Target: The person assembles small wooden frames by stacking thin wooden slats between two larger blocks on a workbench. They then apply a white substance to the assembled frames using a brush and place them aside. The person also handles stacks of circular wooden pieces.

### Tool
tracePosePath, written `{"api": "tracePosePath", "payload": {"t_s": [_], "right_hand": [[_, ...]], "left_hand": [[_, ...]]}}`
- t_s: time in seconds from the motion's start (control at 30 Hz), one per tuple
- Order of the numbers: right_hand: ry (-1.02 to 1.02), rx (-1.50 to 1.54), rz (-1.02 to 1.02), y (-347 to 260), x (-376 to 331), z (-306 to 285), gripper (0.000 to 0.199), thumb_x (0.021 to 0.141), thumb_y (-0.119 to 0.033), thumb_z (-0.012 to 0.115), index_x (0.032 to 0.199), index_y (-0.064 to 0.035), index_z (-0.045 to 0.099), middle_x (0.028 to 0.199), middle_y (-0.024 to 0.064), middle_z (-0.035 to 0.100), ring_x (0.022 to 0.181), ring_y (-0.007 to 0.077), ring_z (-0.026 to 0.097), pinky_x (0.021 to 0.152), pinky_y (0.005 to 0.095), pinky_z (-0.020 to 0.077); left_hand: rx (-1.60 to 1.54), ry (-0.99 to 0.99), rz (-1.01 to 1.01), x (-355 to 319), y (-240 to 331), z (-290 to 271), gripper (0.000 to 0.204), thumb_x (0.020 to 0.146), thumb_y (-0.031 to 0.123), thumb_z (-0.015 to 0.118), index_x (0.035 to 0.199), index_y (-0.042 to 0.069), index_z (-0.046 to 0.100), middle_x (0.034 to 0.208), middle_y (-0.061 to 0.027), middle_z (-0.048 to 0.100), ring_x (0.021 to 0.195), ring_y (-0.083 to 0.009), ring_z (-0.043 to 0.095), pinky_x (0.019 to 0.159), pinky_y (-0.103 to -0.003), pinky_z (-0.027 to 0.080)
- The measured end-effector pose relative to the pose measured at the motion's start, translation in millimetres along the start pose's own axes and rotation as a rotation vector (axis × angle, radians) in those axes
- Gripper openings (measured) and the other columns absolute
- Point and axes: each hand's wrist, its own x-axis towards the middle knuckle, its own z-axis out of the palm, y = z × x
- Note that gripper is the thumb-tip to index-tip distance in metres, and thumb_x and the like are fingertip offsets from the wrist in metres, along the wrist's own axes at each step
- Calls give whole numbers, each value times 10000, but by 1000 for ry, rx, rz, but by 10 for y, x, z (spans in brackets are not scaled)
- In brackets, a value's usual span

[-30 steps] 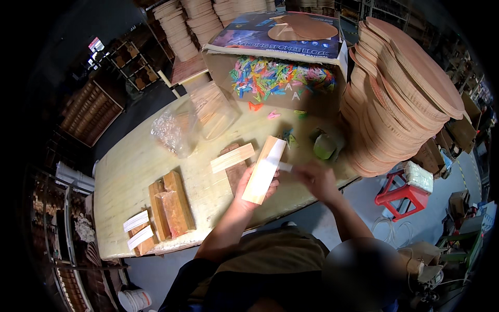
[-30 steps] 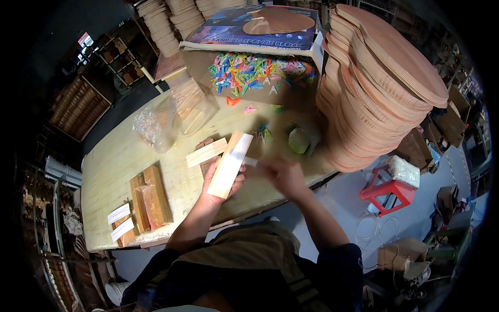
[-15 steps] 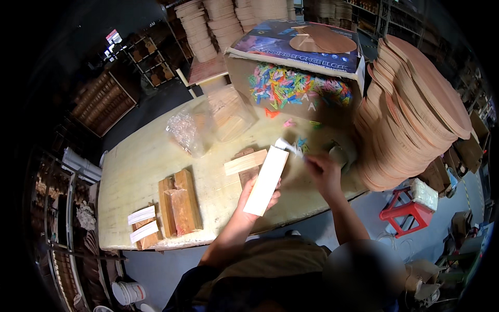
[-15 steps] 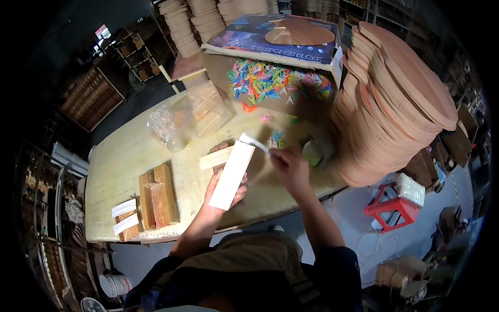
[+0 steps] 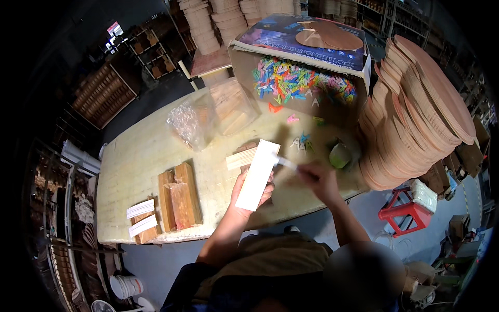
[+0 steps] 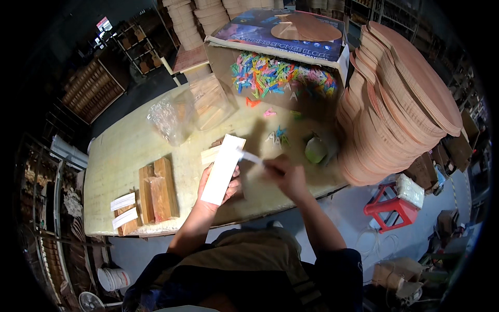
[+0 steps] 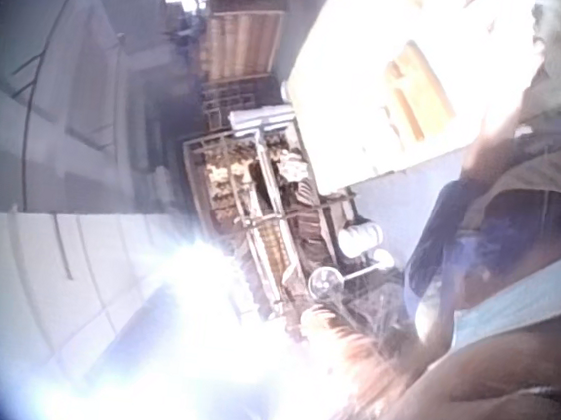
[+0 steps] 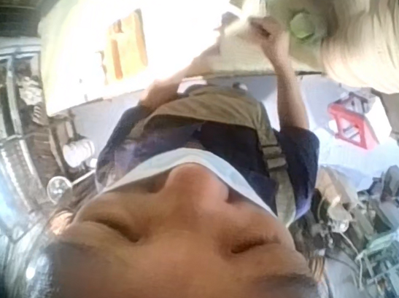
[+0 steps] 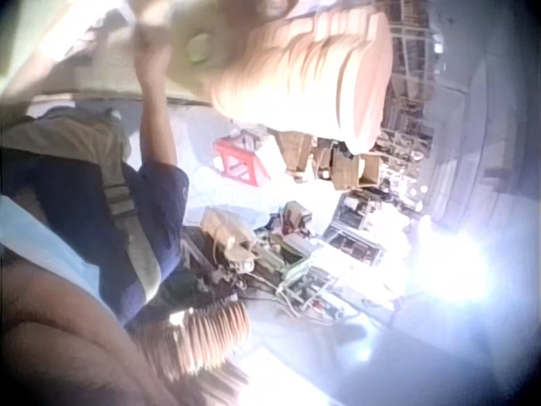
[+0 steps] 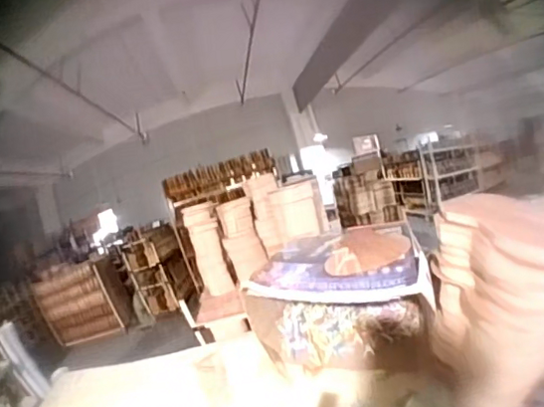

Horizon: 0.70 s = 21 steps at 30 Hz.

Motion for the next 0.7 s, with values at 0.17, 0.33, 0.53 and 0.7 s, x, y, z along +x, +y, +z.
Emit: {"api": "tracePosePath", "payload": {"t_s": [0.17,0.33,0.53,0.7], "right_hand": [[281,-130,-141,-25,148,-4,182,787,-31,701,966,-56,717,808,92,642,660,216,614,593,320,503],[12,-249,-563,-176,-358,273,282,761,3,685,1032,-76,700,832,91,632,644,242,584,559,345,498],[111,-162,-356,-295,-210,292,229,757,-18,715,980,-67,703,849,108,651,669,237,613,538,327,479],[26,-245,-632,-177,-304,343,296,753,-63,707,1046,-103,693,772,55,595,622,207,573,509,318,468]], "left_hand": [[14,42,9,-41,-55,-54,562,860,400,553,1180,-61,523,955,-156,572,710,-230,486,535,-280,392],[-32,56,108,92,80,-79,548,857,377,567,1166,-73,528,938,-135,578,750,-219,499,520,-274,399],[-51,81,143,67,112,-33,497,876,365,551,1129,-62,545,928,-140,574,737,-217,493,521,-275,415],[-123,43,107,57,171,-155,495,872,380,544,1124,-47,548,941,-152,586,726,-223,495,512,-289,414]]}}
